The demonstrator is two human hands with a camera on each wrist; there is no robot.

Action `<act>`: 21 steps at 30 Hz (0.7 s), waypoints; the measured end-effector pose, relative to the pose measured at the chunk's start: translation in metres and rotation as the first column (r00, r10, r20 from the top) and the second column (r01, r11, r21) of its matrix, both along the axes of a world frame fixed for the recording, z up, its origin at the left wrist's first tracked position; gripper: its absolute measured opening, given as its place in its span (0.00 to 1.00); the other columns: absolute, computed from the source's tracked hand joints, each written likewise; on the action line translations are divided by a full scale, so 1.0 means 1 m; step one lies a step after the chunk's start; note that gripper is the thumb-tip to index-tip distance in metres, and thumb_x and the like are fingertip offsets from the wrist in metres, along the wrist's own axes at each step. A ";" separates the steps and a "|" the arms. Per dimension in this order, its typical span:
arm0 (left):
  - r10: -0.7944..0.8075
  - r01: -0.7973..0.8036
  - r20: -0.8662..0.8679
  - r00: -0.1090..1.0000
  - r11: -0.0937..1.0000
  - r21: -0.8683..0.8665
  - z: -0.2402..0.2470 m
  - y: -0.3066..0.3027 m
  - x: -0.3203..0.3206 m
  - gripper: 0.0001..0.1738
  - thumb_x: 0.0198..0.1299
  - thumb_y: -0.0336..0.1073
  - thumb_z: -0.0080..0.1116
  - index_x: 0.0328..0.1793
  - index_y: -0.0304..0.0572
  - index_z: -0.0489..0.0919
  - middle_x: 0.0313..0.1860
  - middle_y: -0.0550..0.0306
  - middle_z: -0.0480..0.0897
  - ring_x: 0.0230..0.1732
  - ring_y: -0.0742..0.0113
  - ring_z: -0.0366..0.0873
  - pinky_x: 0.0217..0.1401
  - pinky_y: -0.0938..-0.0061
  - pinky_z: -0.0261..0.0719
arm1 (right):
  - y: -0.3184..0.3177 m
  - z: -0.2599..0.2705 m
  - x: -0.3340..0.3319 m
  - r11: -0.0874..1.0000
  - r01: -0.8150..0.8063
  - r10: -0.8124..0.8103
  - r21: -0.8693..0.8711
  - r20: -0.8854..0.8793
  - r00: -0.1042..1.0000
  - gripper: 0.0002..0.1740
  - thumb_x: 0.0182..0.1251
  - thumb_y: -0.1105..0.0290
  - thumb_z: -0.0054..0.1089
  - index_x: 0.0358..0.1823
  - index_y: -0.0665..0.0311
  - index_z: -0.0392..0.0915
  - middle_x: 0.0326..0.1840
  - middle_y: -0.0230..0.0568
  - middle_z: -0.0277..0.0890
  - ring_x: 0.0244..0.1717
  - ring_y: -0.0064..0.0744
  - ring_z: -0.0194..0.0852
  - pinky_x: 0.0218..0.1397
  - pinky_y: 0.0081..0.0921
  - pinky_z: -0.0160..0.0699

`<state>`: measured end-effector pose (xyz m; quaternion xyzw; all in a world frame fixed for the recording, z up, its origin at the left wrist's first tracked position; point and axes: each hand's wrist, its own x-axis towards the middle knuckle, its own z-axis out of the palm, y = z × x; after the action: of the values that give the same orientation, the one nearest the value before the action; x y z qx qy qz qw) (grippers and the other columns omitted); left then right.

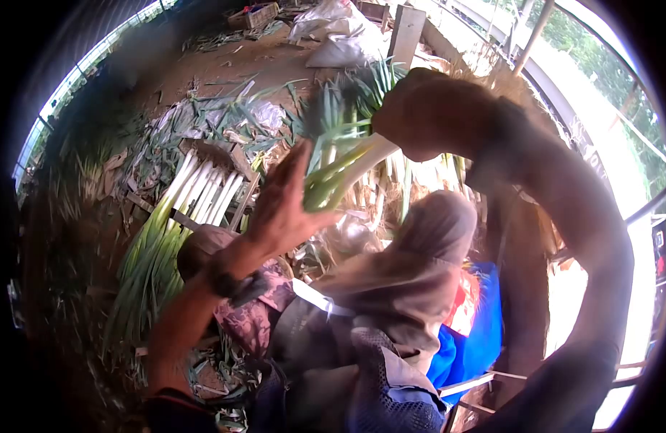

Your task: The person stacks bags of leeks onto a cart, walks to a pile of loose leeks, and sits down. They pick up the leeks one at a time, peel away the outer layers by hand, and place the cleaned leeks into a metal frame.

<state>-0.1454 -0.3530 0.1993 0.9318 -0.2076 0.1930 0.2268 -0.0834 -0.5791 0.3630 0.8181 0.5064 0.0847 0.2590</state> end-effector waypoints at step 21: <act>-0.687 -0.095 -0.308 0.658 0.329 -0.939 -0.019 -0.023 0.001 0.19 0.50 0.27 0.61 0.51 0.30 0.79 0.35 0.49 0.85 0.38 0.62 0.86 0.47 0.70 0.85 | -0.077 -0.046 0.053 0.290 0.658 0.039 0.695 -0.696 0.717 0.37 0.63 0.65 0.68 0.72 0.63 0.63 0.70 0.51 0.68 0.52 0.37 0.81 0.51 0.36 0.85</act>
<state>-0.1443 -0.3755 0.1800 0.5859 -0.1538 -0.1279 0.7853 -0.0304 -0.6563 0.3165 0.8822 0.2372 0.0353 -0.4052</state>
